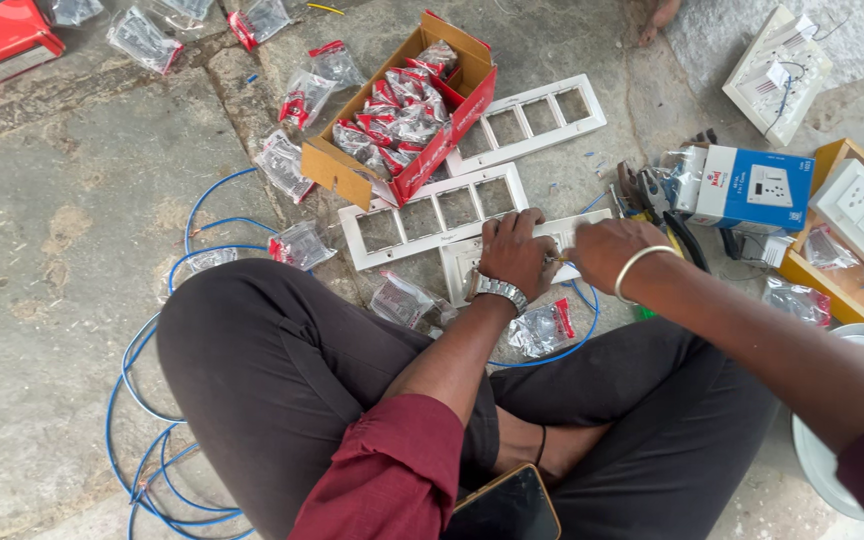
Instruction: The person sits on the floor and wires a multi-gang electrical socket plate. Using pliers and a screwdriver, they strip blue wires, insert them into terminal screws, and tighten connections across several socket modules. The person repeatedly cuts, strips, and secures wires to complete the assembly.
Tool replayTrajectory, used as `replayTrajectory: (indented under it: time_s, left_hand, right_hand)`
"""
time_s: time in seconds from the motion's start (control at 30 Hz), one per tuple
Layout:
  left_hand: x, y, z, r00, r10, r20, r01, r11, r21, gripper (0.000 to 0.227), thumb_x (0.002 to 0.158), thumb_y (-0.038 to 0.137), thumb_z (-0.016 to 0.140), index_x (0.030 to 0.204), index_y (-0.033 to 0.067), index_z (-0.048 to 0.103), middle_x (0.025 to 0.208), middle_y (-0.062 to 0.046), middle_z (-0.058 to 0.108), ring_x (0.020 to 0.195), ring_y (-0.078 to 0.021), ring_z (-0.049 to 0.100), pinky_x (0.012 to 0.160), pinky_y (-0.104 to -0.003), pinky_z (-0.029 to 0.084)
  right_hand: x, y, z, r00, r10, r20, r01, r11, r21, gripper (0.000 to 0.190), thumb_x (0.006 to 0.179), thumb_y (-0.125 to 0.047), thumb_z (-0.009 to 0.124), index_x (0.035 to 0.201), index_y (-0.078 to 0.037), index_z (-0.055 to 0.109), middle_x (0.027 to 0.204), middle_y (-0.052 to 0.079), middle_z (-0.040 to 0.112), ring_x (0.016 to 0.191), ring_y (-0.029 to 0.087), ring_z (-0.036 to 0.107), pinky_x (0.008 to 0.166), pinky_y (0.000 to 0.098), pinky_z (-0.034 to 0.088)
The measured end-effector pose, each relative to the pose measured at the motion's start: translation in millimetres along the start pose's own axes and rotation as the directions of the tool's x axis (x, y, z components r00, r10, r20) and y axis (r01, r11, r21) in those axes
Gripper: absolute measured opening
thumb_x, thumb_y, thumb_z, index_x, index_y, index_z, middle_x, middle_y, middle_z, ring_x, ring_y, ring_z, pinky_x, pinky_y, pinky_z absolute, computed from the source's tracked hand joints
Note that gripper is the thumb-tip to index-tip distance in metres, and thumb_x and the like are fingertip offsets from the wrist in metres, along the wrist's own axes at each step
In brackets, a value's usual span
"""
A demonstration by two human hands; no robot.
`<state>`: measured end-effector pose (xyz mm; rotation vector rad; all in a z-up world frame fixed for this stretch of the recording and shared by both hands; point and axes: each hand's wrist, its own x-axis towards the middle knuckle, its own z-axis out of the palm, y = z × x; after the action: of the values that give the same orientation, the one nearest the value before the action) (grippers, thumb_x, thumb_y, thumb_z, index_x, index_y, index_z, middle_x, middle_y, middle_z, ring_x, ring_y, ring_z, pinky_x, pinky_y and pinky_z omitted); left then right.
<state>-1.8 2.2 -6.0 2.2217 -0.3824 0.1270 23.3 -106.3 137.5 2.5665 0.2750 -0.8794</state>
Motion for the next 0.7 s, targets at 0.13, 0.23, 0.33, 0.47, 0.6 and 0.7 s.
replayTrajectory:
  time_s: [0.13, 0.23, 0.33, 0.47, 0.6, 0.7]
  left_hand:
    - [-1, -4, 4, 1.0, 0.017, -0.02, -0.016, 1.0, 0.019, 0.017, 0.07, 0.033, 0.084, 0.084, 0.022, 0.081, 0.122, -0.001, 0.06, 0.121, -0.0222, 0.052, 0.104, -0.047, 0.033]
    - [-2, -5, 7, 0.998, 0.029, -0.061, -0.028, 0.999, 0.028, 0.018, 0.073, 0.034, 0.083, 0.085, 0.0203, 0.081, 0.124, -0.001, 0.06, 0.121, -0.0216, 0.051, 0.105, -0.046, 0.034]
    - [-1, -5, 6, 1.0, 0.002, -0.009, -0.002, 1.0, -0.024, 0.018, 0.072, 0.036, 0.084, 0.079, 0.0196, 0.081, 0.123, -0.002, 0.059, 0.121, -0.0228, 0.051, 0.102, -0.047, 0.034]
    - [-2, -6, 4, 0.999, 0.029, -0.043, -0.028, 0.999, 0.026, 0.019, 0.069, 0.033, 0.084, 0.08, 0.019, 0.081, 0.123, -0.002, 0.059, 0.12, -0.0217, 0.051, 0.102, -0.046, 0.034]
    - [-1, -3, 5, 1.0, 0.0, -0.015, 0.0, 1.0, -0.021, 0.014, 0.073, 0.032, 0.084, 0.079, 0.0202, 0.081, 0.122, -0.001, 0.06, 0.12, -0.0221, 0.051, 0.103, -0.046, 0.034]
    - [-1, -4, 6, 1.0, 0.005, -0.013, -0.005, 1.0, 0.005, 0.014, 0.069, 0.03, 0.084, 0.079, 0.0203, 0.081, 0.121, 0.0, 0.06, 0.119, -0.0221, 0.051, 0.103, -0.046, 0.034]
  right_hand:
    - [7, -1, 5, 0.972, -0.221, -0.086, 0.199, 0.957, -0.212, 0.049, 0.082, -0.034, 0.072, 0.118, -0.003, 0.063, 0.107, 0.018, 0.073, 0.097, 0.034, 0.075, 0.081, 0.044, 0.061]
    - [9, -4, 11, 0.955, -0.29, -0.057, 0.25, 0.895, -0.369, 0.02, 0.098, -0.019, 0.058, 0.11, -0.007, 0.069, 0.108, 0.016, 0.074, 0.098, 0.03, 0.076, 0.083, 0.0425, 0.061]
    - [9, -7, 10, 0.981, -0.191, -0.022, 0.17, 0.914, -0.368, 0.022, 0.097, -0.022, 0.058, 0.108, -0.008, 0.071, 0.106, 0.015, 0.074, 0.098, 0.03, 0.075, 0.081, 0.0429, 0.061]
    - [8, -8, 7, 0.921, -0.365, -0.136, 0.293, 0.88, -0.375, 0.027, 0.089, -0.015, 0.059, 0.111, -0.003, 0.068, 0.102, 0.018, 0.073, 0.085, 0.032, 0.077, 0.068, 0.0425, 0.063]
    - [8, -4, 9, 0.973, -0.206, 0.103, 0.23, 0.862, -0.452, 0.024, 0.1, -0.023, 0.054, 0.104, -0.011, 0.074, 0.106, 0.013, 0.076, 0.099, 0.029, 0.076, 0.085, 0.0432, 0.06]
    - [10, -4, 13, 0.982, -0.19, -0.024, 0.165, 0.905, -0.393, 0.023, 0.098, -0.022, 0.055, 0.104, -0.008, 0.072, 0.106, 0.015, 0.075, 0.098, 0.03, 0.075, 0.081, 0.0442, 0.061]
